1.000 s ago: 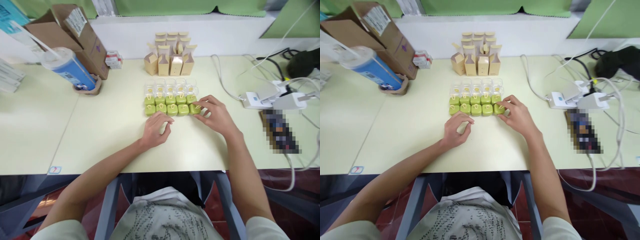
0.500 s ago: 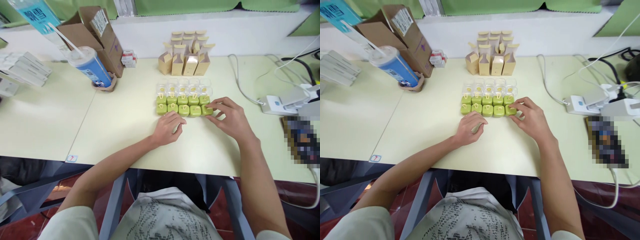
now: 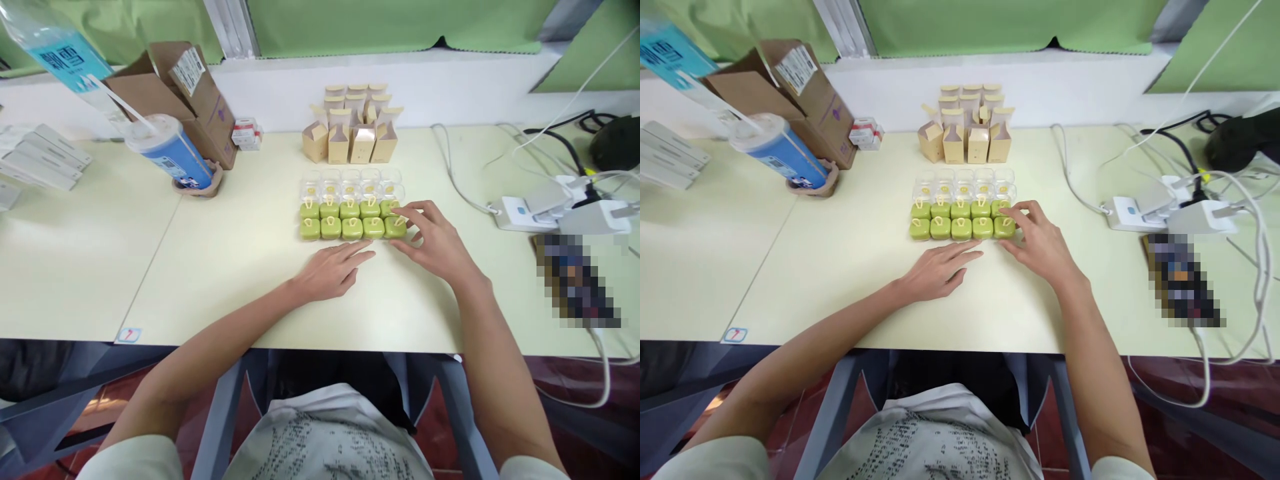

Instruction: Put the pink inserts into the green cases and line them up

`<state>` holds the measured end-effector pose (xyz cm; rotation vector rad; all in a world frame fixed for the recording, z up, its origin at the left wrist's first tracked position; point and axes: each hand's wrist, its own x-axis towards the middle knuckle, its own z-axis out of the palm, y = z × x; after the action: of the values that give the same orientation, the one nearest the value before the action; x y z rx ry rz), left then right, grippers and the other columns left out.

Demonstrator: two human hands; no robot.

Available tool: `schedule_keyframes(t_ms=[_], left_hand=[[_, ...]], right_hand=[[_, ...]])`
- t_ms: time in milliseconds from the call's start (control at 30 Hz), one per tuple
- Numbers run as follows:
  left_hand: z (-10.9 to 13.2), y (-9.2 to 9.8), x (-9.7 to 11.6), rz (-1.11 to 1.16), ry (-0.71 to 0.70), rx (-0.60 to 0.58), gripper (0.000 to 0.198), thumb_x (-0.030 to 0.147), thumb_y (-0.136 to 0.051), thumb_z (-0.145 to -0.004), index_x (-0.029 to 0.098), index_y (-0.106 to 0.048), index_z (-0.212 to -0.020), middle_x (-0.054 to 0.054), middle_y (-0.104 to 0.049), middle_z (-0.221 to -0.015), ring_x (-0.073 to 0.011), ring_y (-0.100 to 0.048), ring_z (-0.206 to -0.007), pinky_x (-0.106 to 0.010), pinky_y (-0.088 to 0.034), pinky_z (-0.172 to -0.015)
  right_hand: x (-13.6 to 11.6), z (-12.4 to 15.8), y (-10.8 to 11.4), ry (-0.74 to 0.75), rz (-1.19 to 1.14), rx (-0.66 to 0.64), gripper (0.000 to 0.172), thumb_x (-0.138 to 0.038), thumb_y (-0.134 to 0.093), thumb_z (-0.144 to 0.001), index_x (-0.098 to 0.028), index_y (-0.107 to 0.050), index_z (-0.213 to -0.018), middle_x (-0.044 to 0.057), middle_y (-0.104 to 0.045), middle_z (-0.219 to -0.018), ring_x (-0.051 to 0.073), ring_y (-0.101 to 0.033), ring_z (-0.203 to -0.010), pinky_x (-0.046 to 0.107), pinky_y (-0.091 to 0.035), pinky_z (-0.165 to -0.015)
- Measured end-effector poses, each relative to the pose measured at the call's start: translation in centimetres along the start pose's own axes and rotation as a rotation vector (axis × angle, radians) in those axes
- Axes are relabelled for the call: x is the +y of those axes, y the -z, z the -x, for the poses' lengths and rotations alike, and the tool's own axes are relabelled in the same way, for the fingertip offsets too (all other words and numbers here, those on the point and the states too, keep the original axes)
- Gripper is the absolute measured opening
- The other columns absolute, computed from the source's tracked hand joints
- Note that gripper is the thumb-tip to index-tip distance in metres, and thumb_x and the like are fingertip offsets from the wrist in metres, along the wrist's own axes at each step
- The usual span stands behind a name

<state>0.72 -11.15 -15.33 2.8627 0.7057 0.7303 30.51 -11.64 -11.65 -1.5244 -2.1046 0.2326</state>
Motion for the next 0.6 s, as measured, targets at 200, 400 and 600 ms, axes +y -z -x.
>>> schedule_keyframes(t_ms=[200,400,600], left_hand=[[0.05,0.09,-0.02,-0.034,-0.002,0.008,0.042,0.015,-0.050,-0.110,0.017,-0.064,-0.149,-0.017,-0.069,-0.163,-0.0281,-0.076,-0.141,-0.043,-0.070,-0.104],[0.08,0.07,-0.06,-0.047,0.018,-0.028,0.038,0.017,-0.049,-0.110,0.019,-0.063,-0.145,-0.018,-0.071,-0.153,-0.0252,-0.081,-0.117,-0.040,-0.070,-0.091],[-0.03,0.27,0.08,-0.056,0.017,-0.033,0.035,0.017,-0.049,-0.110,0.019,-0.063,-0.142,-0.016,-0.072,-0.147,-0.0196,-0.080,-0.097,-0.036,-0.067,-0.081]], right_hand=[[0.16,-0.18,-0.64,-0.040,-0.135,0.026,0.078,-0.081,-0.065,-0.102,-0.029,-0.065,-0.160,0.017,-0.058,-0.151,0.031,-0.078,-0.104,0.051,-0.074,-0.086],[0.13,-0.28,-0.92,-0.078,-0.163,0.035,0.086,-0.090,-0.061,-0.098,-0.030,-0.065,-0.160,0.018,-0.057,-0.150,0.032,-0.077,-0.104,0.054,-0.075,-0.088],[-0.03,-0.27,-0.85,-0.080,-0.168,0.030,0.087,-0.088,-0.064,-0.098,-0.028,-0.064,-0.161,0.018,-0.057,-0.150,0.032,-0.078,-0.107,0.054,-0.074,-0.093]])
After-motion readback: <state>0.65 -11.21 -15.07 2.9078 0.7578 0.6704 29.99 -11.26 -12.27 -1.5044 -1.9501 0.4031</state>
